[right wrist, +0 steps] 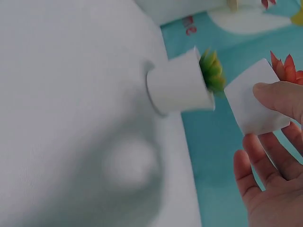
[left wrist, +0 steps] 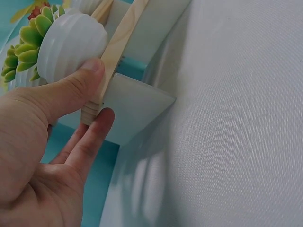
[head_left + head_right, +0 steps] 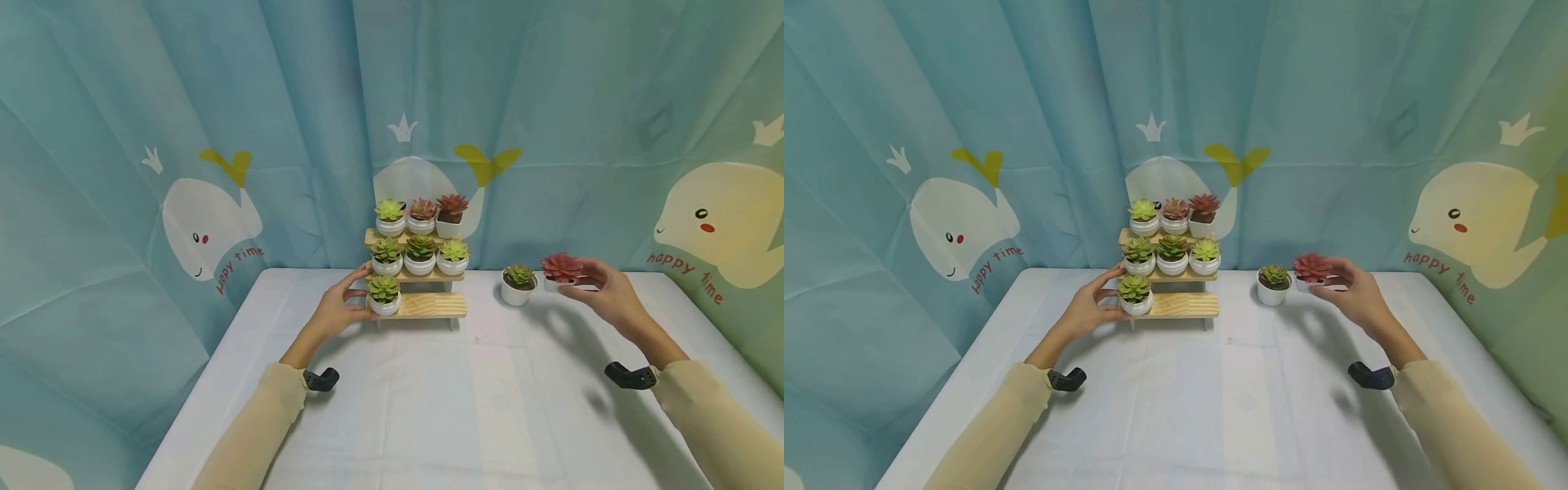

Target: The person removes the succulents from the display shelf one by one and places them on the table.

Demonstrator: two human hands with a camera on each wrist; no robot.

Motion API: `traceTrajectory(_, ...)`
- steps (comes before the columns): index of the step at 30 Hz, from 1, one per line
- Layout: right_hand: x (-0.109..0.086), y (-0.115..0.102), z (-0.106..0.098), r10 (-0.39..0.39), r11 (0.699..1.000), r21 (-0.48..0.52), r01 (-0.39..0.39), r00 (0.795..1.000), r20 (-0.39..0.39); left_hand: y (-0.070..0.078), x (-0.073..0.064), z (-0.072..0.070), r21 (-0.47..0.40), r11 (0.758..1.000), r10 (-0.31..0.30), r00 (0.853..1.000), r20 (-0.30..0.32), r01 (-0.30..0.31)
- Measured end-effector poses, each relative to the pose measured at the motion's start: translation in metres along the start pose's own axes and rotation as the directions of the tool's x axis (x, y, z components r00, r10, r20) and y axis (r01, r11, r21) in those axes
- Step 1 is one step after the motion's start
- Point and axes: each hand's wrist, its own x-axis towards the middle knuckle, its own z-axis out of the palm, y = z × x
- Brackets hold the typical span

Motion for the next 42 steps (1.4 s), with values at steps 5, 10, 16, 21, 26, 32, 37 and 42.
traceTrajectory(5, 0.004, 0.02, -0.001, 0.03, 0.999, 0.022, -0.03, 1.0, -0.006, -0.009, 0.005, -0.001, 0.004, 1.0, -0.009, 1.0, 0.0, 0.009)
traceTrajectory(10, 0.01, 0.036, -0.003, 0.053, 0.998, 0.037, -0.053, 0.999, 0.01, -0.027, 0.013, -0.004, 0.011, 1.0, -0.015, 1.0, -0.006, 0.015)
traceTrajectory(16, 0.019, 0.051, -0.001, 0.084, 0.996, 0.034, -0.086, 0.995, 0.055, -0.029, 0.012, -0.005, 0.012, 1.0, 0.012, 1.0, -0.02, -0.012)
traceTrajectory(21, 0.022, 0.058, 0.0, 0.141, 0.989, 0.033, -0.145, 0.984, 0.113, -0.028, 0.012, -0.005, 0.027, 0.999, 0.023, 1.0, -0.018, -0.022)
traceTrajectory(26, 0.024, 0.061, 0.002, 0.177, 0.982, 0.038, -0.186, 0.97, 0.165, -0.029, 0.013, -0.005, 0.032, 0.999, 0.029, 1.0, -0.012, -0.028)
traceTrajectory(32, 0.026, 0.067, 0.004, 0.175, 0.981, 0.049, -0.187, 0.966, 0.192, -0.03, 0.012, -0.004, 0.026, 0.999, 0.038, 0.999, -0.006, -0.037)
traceTrajectory(37, 0.026, 0.07, 0.005, 0.181, 0.979, 0.058, -0.196, 0.963, 0.202, -0.029, 0.013, -0.003, 0.03, 0.999, 0.034, 0.999, -0.008, -0.034)
traceTrajectory(42, 0.026, 0.071, 0.005, 0.192, 0.977, 0.051, -0.208, 0.957, 0.218, -0.028, 0.012, -0.003, 0.033, 0.999, 0.027, 1.0, -0.011, -0.027)
